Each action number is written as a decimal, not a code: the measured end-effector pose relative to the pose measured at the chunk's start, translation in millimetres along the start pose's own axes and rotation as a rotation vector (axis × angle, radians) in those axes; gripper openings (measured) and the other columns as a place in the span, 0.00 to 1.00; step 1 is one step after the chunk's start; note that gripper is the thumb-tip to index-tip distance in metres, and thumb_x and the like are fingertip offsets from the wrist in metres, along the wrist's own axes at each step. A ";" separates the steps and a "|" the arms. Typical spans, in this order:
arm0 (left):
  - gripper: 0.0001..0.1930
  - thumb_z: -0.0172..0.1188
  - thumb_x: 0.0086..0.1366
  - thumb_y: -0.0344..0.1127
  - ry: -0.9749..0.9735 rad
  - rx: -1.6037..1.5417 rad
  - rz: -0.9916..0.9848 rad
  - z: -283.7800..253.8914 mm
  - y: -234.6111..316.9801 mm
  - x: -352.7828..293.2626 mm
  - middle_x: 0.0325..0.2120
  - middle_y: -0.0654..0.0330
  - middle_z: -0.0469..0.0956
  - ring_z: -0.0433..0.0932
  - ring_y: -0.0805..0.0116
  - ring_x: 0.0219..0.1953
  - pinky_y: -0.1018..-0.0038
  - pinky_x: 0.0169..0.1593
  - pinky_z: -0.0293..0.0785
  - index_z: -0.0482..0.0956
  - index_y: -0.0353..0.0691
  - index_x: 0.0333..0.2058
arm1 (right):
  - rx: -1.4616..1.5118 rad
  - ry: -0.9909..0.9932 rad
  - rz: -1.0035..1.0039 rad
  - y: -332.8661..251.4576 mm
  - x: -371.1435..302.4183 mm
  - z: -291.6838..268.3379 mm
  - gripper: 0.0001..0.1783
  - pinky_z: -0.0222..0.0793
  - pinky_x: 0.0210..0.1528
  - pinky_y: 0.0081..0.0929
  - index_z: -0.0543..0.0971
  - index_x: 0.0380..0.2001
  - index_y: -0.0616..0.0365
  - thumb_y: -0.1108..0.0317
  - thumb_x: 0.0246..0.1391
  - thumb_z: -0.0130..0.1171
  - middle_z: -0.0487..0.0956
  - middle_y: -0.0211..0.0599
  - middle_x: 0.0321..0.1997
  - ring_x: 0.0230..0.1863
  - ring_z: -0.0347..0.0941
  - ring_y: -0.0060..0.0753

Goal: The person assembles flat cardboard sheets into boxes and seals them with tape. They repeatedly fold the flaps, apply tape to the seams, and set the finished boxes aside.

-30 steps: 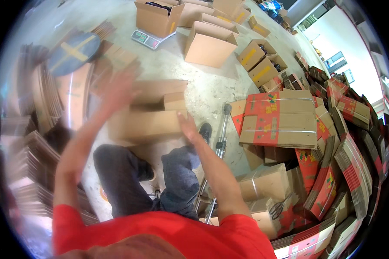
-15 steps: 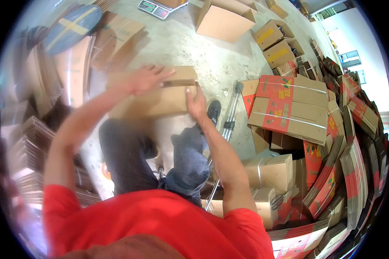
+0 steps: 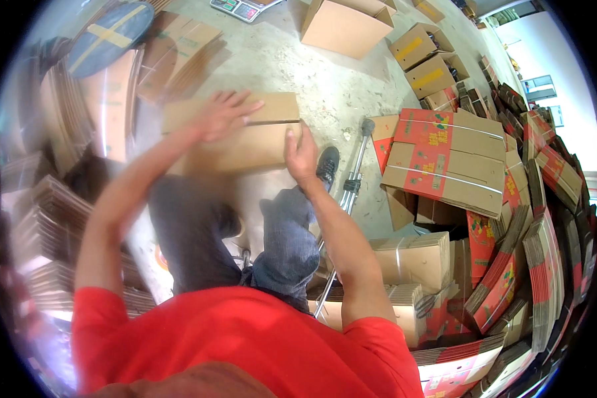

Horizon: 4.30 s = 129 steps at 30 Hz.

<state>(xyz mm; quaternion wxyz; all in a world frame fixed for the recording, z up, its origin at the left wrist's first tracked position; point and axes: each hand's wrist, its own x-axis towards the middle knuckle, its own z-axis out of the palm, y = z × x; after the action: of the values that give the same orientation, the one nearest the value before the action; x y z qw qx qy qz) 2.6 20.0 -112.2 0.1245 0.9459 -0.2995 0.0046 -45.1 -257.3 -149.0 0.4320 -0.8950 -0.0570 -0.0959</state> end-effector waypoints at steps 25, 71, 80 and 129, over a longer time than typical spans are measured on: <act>0.26 0.53 0.72 0.45 0.237 -0.039 -0.060 0.9 27.6 -18.3 0.72 0.48 0.60 0.58 0.41 0.72 0.43 0.75 0.46 0.71 0.56 0.68 | 0.456 -0.418 0.618 13.2 40.0 -0.2 0.37 0.56 0.72 0.36 0.65 0.70 0.67 0.45 0.74 0.43 0.70 0.48 0.72 0.71 0.65 0.41; 0.36 0.74 0.55 0.46 0.436 -0.468 -1.340 95.7 129.2 -393.6 0.41 0.40 0.81 0.82 0.42 0.44 0.53 0.51 0.77 0.68 0.32 0.56 | 0.635 -0.346 0.587 30.0 40.7 41.8 0.34 0.67 0.65 0.34 0.70 0.66 0.65 0.45 0.74 0.45 0.76 0.42 0.63 0.59 0.73 0.37; 0.28 0.71 0.52 0.29 0.619 -0.564 -0.486 -118.3 70.5 -211.1 0.34 0.49 0.77 0.78 0.54 0.35 0.66 0.45 0.75 0.71 0.37 0.51 | 0.536 -0.272 0.617 -2.5 34.4 39.9 0.32 0.67 0.62 0.34 0.76 0.59 0.68 0.46 0.73 0.48 0.79 0.45 0.57 0.56 0.73 0.34; 0.27 0.70 0.56 0.48 0.006 -0.422 0.069 -104.6 11.8 9.6 0.34 0.41 0.80 0.78 0.36 0.40 0.49 0.43 0.72 0.69 0.39 0.45 | 0.761 -0.180 0.421 -88.8 48.8 9.9 0.24 0.62 0.32 0.25 0.80 0.37 0.60 0.51 0.74 0.47 0.72 0.23 0.28 0.29 0.63 0.18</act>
<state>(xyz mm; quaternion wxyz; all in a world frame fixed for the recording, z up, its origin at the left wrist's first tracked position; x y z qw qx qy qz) 10.7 30.2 -7.2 0.3205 0.8880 -0.3257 -0.0514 -12.7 -193.5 -76.6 0.7340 -0.6692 0.0580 0.1003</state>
